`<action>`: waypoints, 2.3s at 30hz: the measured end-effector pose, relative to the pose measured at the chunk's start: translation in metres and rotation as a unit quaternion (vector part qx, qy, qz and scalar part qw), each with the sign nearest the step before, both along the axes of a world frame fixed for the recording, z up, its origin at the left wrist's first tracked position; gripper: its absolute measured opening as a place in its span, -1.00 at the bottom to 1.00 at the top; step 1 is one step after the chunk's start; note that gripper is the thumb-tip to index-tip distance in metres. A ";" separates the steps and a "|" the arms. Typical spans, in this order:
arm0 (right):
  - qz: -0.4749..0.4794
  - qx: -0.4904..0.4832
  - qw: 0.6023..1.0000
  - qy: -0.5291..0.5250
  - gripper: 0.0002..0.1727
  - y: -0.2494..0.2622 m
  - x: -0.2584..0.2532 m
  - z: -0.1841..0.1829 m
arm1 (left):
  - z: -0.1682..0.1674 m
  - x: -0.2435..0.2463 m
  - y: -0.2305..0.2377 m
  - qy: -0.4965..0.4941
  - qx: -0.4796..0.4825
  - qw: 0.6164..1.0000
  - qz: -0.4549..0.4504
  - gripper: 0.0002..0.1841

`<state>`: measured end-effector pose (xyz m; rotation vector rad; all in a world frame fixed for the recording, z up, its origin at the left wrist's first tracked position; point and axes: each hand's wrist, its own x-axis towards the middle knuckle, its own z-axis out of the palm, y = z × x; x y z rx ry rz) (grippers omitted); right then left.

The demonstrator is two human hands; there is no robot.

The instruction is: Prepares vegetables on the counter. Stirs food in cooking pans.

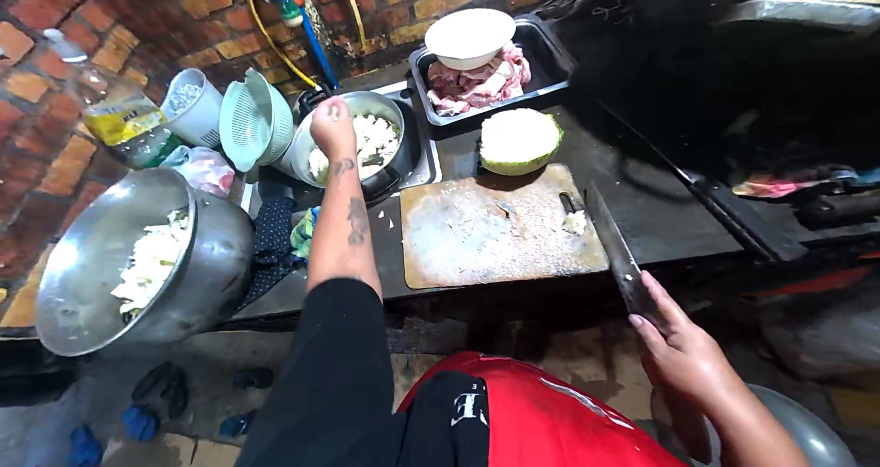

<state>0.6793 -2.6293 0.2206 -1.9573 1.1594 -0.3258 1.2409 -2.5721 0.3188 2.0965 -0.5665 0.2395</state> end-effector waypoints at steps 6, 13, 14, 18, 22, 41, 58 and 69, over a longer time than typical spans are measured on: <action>-0.021 0.006 1.000 -0.001 -0.20 0.008 0.005 0.000 | 0.012 0.023 0.041 -0.062 0.145 0.986 -0.059 -0.53; -0.011 -0.015 1.000 0.002 -0.20 0.007 0.008 -0.003 | -0.046 -0.088 0.150 0.098 0.317 0.937 -0.110 -0.65; -0.012 -0.015 1.000 0.005 -0.19 0.007 0.010 -0.001 | -0.058 -0.094 0.154 0.107 0.313 0.939 -0.100 -0.67; -0.015 -0.020 0.999 0.020 -0.17 0.006 0.014 -0.001 | -0.065 -0.100 0.149 0.147 0.235 0.956 -0.092 -0.80; -0.010 -0.033 0.999 0.022 -0.18 0.002 0.016 -0.002 | -0.069 -0.103 0.114 0.161 0.147 0.968 -0.128 -0.61; -0.015 -0.045 0.998 0.040 -0.20 0.004 0.012 0.004 | 0.001 -0.029 0.058 -0.007 0.154 0.987 -0.054 -0.65; 0.022 0.002 0.996 -0.081 -0.20 -0.050 -0.049 0.020 | -0.023 -0.173 -0.142 0.403 0.142 0.880 -0.207 -0.19; 0.042 0.016 0.989 -0.138 -0.19 -0.063 -0.044 0.027 | -0.010 -0.201 -0.143 0.338 0.200 0.862 -0.321 -0.39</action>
